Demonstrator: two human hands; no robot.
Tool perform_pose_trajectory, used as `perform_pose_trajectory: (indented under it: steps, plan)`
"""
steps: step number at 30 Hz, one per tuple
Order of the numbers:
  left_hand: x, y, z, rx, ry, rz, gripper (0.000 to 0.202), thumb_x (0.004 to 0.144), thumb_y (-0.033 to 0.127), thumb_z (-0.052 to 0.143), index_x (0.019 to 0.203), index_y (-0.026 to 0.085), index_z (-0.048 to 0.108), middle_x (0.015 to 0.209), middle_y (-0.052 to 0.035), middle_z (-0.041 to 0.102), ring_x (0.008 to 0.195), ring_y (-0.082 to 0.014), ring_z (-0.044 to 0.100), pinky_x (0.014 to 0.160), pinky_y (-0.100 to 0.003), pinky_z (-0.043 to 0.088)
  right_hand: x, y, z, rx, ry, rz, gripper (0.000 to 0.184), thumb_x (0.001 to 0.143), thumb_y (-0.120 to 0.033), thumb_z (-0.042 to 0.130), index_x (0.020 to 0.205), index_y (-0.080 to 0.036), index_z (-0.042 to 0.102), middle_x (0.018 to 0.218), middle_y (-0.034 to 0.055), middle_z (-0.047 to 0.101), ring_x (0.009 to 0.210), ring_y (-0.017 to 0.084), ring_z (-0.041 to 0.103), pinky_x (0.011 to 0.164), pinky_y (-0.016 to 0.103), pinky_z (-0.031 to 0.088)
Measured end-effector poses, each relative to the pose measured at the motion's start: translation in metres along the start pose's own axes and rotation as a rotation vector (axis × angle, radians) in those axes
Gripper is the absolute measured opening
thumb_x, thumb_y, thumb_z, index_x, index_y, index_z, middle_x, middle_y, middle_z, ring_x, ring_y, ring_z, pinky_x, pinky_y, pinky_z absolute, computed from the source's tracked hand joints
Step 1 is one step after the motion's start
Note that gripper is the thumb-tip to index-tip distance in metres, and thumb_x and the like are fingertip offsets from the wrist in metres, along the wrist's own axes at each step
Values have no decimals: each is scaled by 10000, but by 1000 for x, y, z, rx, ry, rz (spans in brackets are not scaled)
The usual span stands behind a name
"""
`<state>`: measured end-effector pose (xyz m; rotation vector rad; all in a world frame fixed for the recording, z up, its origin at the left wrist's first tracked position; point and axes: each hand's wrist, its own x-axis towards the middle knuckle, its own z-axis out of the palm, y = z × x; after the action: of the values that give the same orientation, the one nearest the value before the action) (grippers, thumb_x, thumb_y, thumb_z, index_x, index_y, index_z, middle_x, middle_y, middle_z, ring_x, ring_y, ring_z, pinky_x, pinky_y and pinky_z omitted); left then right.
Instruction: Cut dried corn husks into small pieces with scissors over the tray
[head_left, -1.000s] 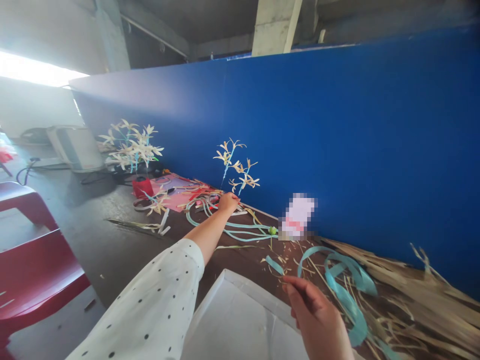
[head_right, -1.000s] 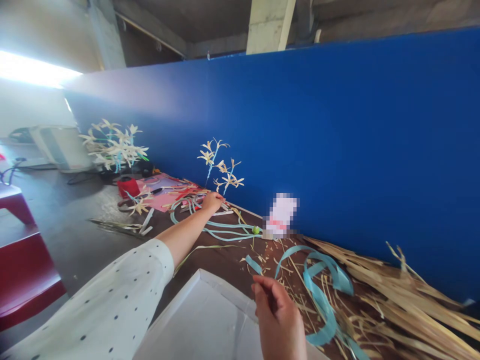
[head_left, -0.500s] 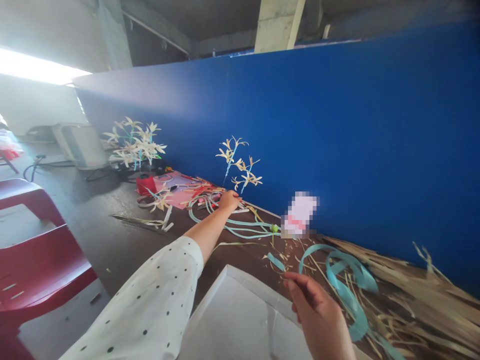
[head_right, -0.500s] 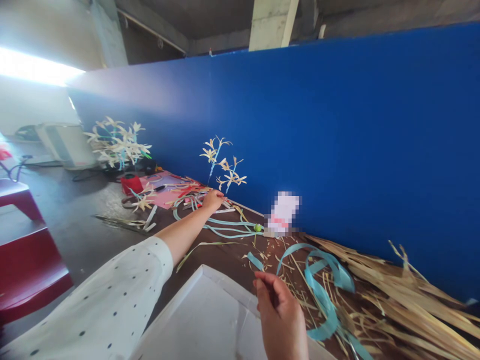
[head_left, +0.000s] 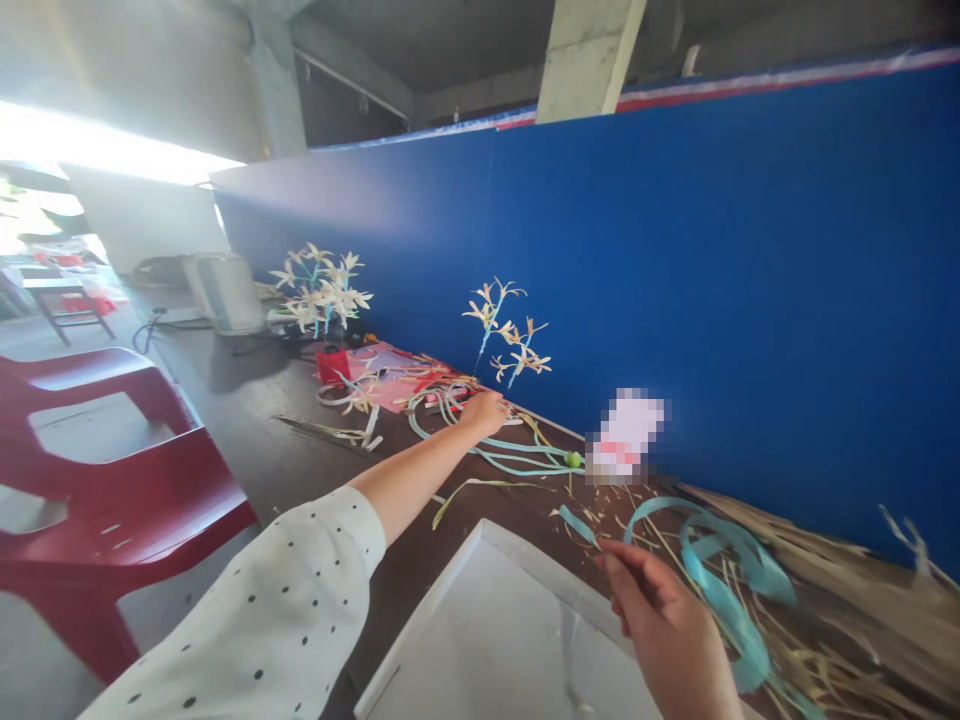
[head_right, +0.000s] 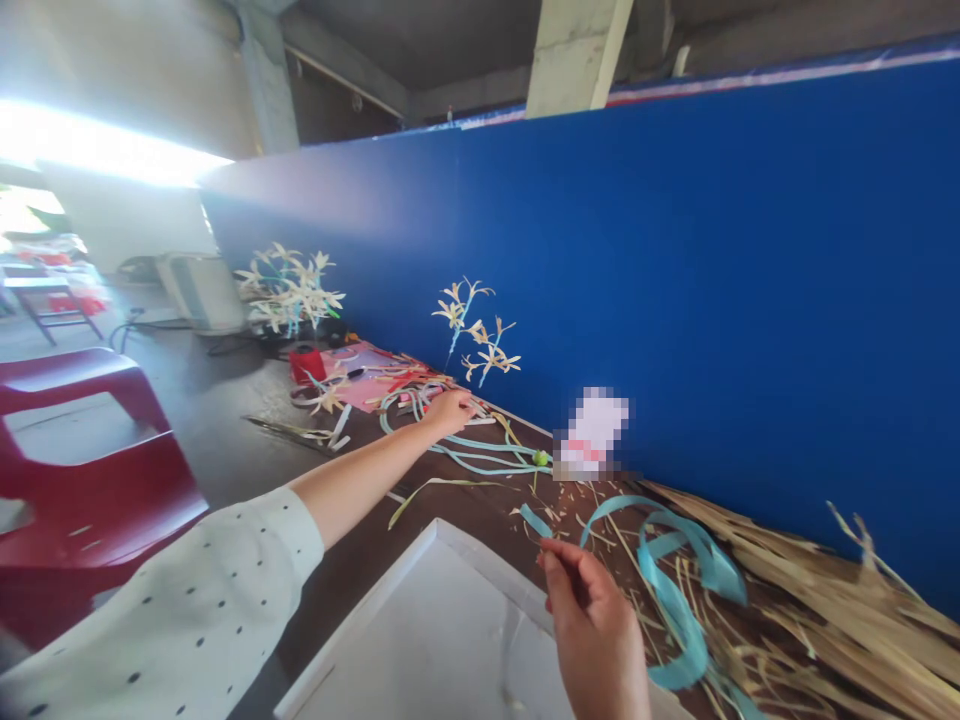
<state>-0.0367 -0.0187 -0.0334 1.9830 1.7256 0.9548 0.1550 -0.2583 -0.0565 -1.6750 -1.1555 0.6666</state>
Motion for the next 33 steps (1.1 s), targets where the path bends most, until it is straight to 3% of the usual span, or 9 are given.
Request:
perform_pose_trajectory:
  steps: [5,9,12,16,22,26,30,33]
  plan:
    - [-50,-10,-22,-66,-30,139,304,756,283,582,1046,220,646,1043,-30,667,936,-166,611,841,-249,442,5,3,-1,-93,-24,-36,451,683,-519,576,971,-188,683,578,19,617,486,157,523,445,250,398]
    - [-95,-21,-49,-123,26,324,207,780,240,536,927,200,676,986,-22,663,801,-121,603,769,-223,457,6,4,0,-64,-40,-84,453,687,-517,572,955,-168,679,704,56,669,514,158,544,438,246,400]
    - [-122,-37,-75,-117,111,365,218,812,253,506,949,211,671,911,-19,652,711,-97,569,697,-212,447,6,3,-1,-76,-44,-78,451,691,-526,561,947,-173,678,708,54,670,516,158,547,418,241,386]
    - [-150,-75,-103,-74,218,276,232,833,265,481,963,222,668,839,-19,630,654,-91,529,630,-207,420,7,2,-5,-128,5,-66,433,674,-519,582,944,-198,692,632,31,656,481,155,540,405,239,384]
    - [-180,-145,-123,-132,334,8,249,800,344,500,918,208,672,838,-19,643,603,-97,538,581,-217,431,10,9,-1,-94,-12,-87,426,654,-494,600,929,-185,702,637,45,666,482,161,550,430,250,424]
    - [-174,-179,-139,-201,441,-230,291,752,367,519,920,182,670,664,-2,625,542,-111,534,527,-219,425,12,14,3,-81,-22,-78,424,651,-489,596,920,-178,701,662,56,676,496,165,560,435,253,432]
    - [-158,-195,-148,-201,481,-299,321,730,378,523,947,192,669,684,-1,647,553,-118,551,505,-215,419,14,16,3,-92,-22,-67,427,654,-491,593,925,-179,697,683,57,680,505,164,565,438,253,432]
    - [-154,-196,-144,-205,466,-314,311,728,360,517,943,197,671,714,-4,661,563,-122,562,507,-220,419,14,16,2,-97,-23,-76,418,658,-484,593,927,-183,697,680,52,677,513,165,571,442,251,431]
